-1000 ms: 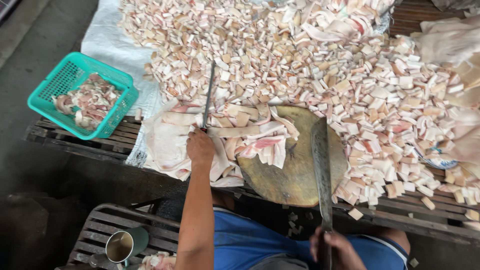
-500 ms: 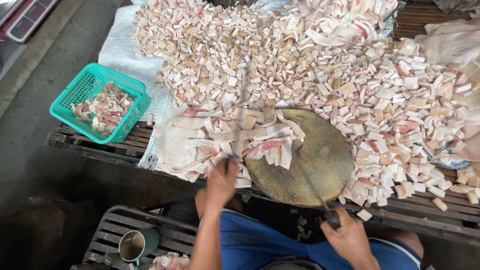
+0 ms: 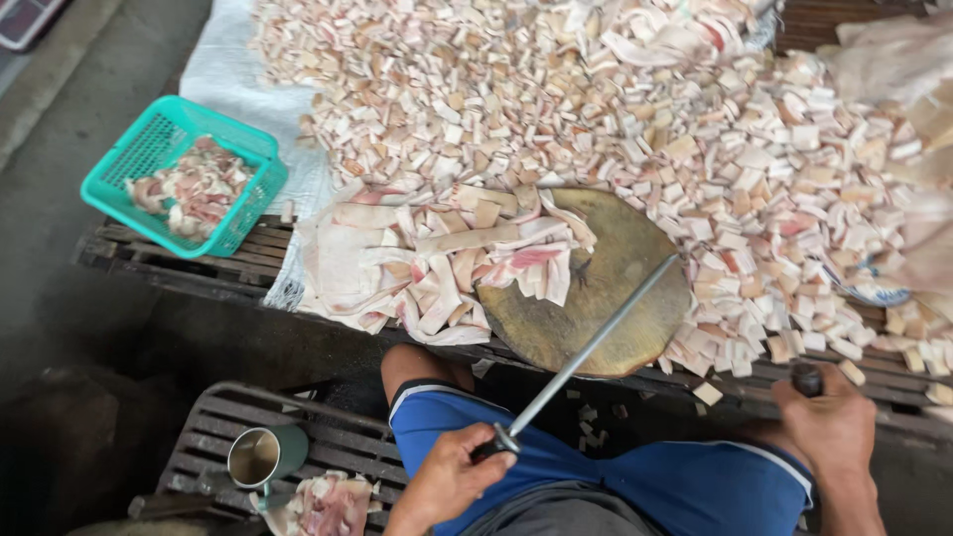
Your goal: The person is using a knife to dice pieces of processed animal skin on a wooden board.
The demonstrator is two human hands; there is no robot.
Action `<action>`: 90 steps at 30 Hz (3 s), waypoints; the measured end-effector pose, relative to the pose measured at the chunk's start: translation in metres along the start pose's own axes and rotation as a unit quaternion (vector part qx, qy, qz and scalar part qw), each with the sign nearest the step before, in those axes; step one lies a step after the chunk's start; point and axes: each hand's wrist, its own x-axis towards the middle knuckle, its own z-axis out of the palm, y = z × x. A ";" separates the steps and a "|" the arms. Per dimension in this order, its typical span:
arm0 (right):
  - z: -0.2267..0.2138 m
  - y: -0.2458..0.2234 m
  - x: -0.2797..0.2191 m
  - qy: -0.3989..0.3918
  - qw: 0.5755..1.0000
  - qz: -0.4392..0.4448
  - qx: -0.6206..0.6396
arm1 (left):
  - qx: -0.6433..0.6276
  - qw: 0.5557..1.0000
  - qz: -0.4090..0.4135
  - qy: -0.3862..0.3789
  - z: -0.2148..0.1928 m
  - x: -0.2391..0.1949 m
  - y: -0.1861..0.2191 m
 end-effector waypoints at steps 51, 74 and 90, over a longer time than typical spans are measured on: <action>-0.063 0.017 -0.008 -0.054 0.709 -0.055 0.701 | 0.189 0.928 0.295 -0.127 0.047 0.060 0.062; -0.024 0.006 -0.010 -0.055 0.979 0.094 -0.175 | 0.117 0.989 0.045 -0.079 -0.023 0.018 0.029; 0.077 -0.031 -0.130 -0.292 0.921 0.010 0.258 | 0.105 0.988 0.103 -0.037 0.020 0.097 0.059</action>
